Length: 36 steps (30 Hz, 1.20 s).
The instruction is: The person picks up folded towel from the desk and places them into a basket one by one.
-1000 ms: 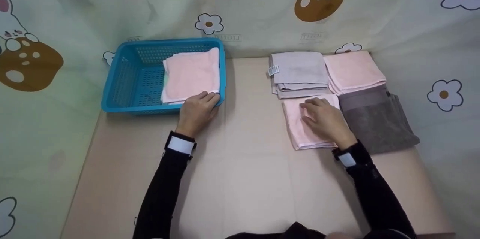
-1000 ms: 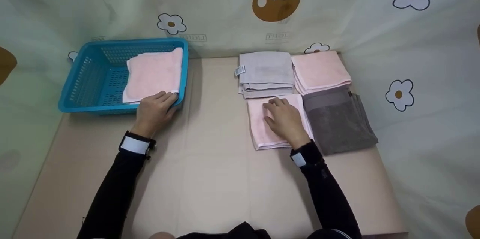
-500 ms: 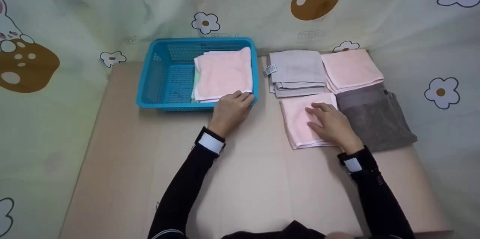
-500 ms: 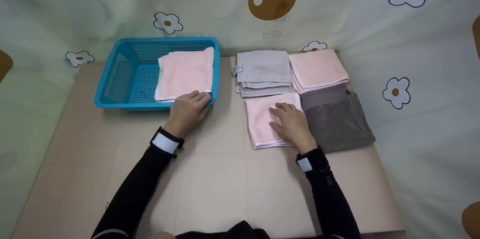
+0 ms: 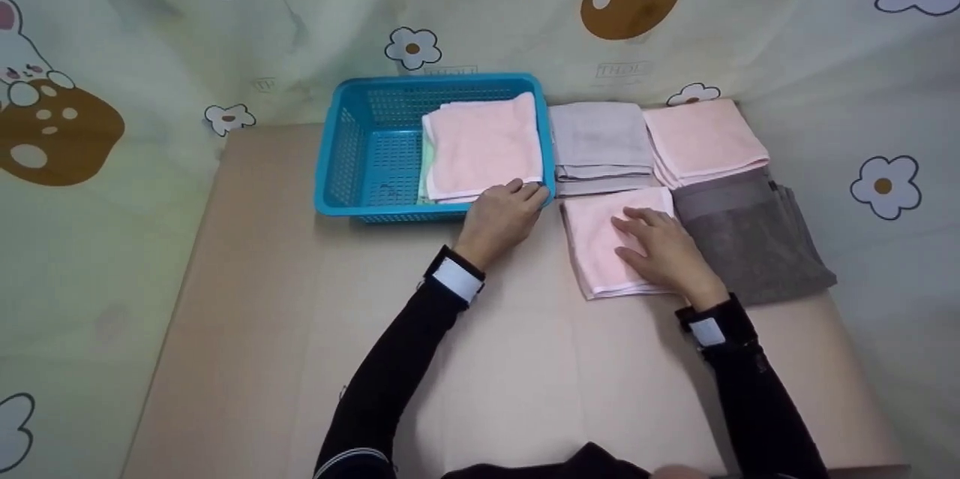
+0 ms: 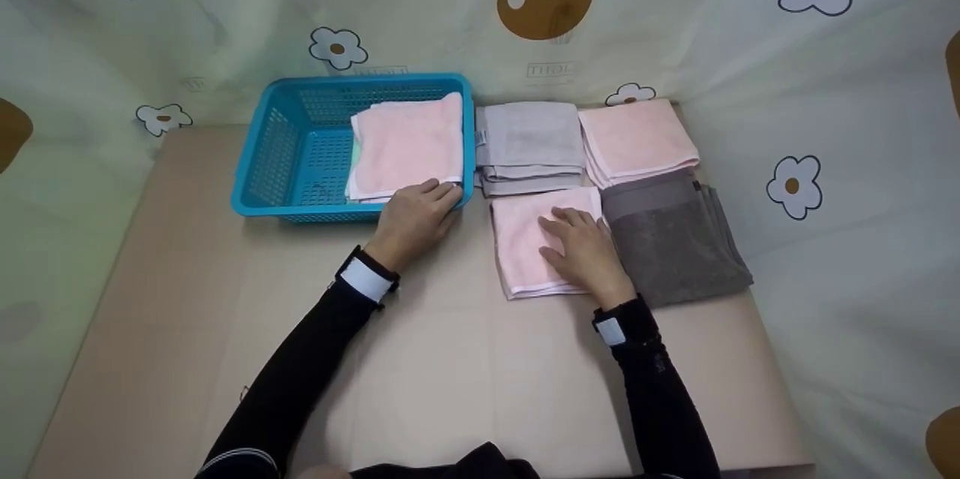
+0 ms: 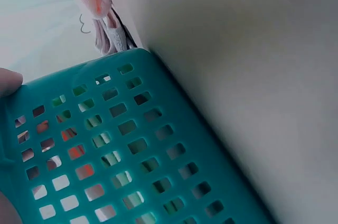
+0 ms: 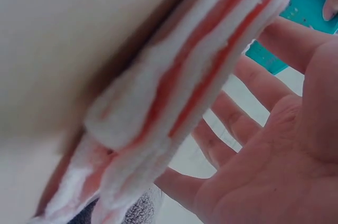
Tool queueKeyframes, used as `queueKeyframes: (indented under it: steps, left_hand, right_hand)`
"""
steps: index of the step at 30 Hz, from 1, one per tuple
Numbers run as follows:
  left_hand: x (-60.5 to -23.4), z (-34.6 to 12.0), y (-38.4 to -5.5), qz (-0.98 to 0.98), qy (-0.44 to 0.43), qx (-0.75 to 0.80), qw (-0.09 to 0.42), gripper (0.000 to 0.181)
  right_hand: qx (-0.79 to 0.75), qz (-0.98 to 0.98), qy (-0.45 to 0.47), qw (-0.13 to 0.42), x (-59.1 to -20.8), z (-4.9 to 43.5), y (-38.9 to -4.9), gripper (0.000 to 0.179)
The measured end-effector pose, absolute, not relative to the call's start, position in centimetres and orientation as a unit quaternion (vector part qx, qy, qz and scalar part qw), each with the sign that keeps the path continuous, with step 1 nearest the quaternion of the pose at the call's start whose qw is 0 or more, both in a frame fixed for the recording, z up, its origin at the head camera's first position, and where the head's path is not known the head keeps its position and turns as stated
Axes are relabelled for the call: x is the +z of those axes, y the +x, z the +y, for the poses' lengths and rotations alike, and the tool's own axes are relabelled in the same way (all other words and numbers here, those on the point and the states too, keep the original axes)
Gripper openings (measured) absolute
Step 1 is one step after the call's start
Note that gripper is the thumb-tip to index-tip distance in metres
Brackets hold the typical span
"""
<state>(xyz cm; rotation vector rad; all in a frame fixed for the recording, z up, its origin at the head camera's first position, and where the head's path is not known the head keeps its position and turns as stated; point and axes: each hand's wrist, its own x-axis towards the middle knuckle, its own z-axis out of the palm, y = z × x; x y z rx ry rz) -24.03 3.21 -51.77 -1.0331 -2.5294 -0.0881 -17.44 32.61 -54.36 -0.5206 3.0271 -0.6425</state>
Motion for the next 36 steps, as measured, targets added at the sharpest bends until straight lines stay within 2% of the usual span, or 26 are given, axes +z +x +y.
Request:
queueKeyframes:
  steps: [7, 14, 17, 20, 23, 26, 29, 33, 36]
  left_hand:
    - [-51.8, 4.1, -23.9, -0.903, -0.377, -0.042, 0.201, 0.015]
    - [-50.3, 2.4, -23.2, -0.915, -0.374, -0.092, 0.120, 0.041]
    - [-49.2, -0.1, -22.9, -0.919, -0.357, -0.122, 0.114, 0.046]
    - [-48.5, -4.2, -23.3, -0.928, -0.305, -0.155, 0.150, 0.043]
    - [-48.0, -9.7, -24.3, -0.941, -0.207, -0.189, 0.188, 0.040]
    - [-48.2, -15.1, -25.3, -0.948, -0.093, -0.239, 0.189, 0.042]
    - [-49.0, -18.9, -26.0, -0.937, -0.013, -0.323, 0.129, 0.051]
    - [-50.0, -20.7, -26.5, -0.904, 0.025, -0.426, 0.025, 0.064]
    - [-50.3, -20.6, -26.7, -0.891, 0.025, -0.453, -0.003, 0.067]
  right_hand:
    - [-0.210, 0.964, -0.161, 0.017, -54.1, 32.4, -17.4, 0.051]
    - [-0.214, 0.963, -0.162, 0.011, -53.9, 32.6, -17.3, 0.052]
    - [-0.211, 0.964, -0.160, 0.014, -53.9, 32.6, -17.3, 0.053]
    - [-0.209, 0.965, -0.154, 0.023, -53.9, 32.5, -17.2, 0.053]
    - [-0.205, 0.967, -0.150, 0.027, -53.9, 32.5, -17.1, 0.053]
    - [-0.194, 0.970, -0.147, 0.028, -53.8, 32.4, -16.9, 0.053]
    - [-0.176, 0.974, -0.138, 0.034, -53.7, 32.2, -16.5, 0.054]
    - [-0.159, 0.978, -0.130, 0.049, -53.4, 31.5, -15.5, 0.055]
    - [-0.153, 0.977, -0.140, 0.055, -53.1, 30.4, -14.6, 0.056]
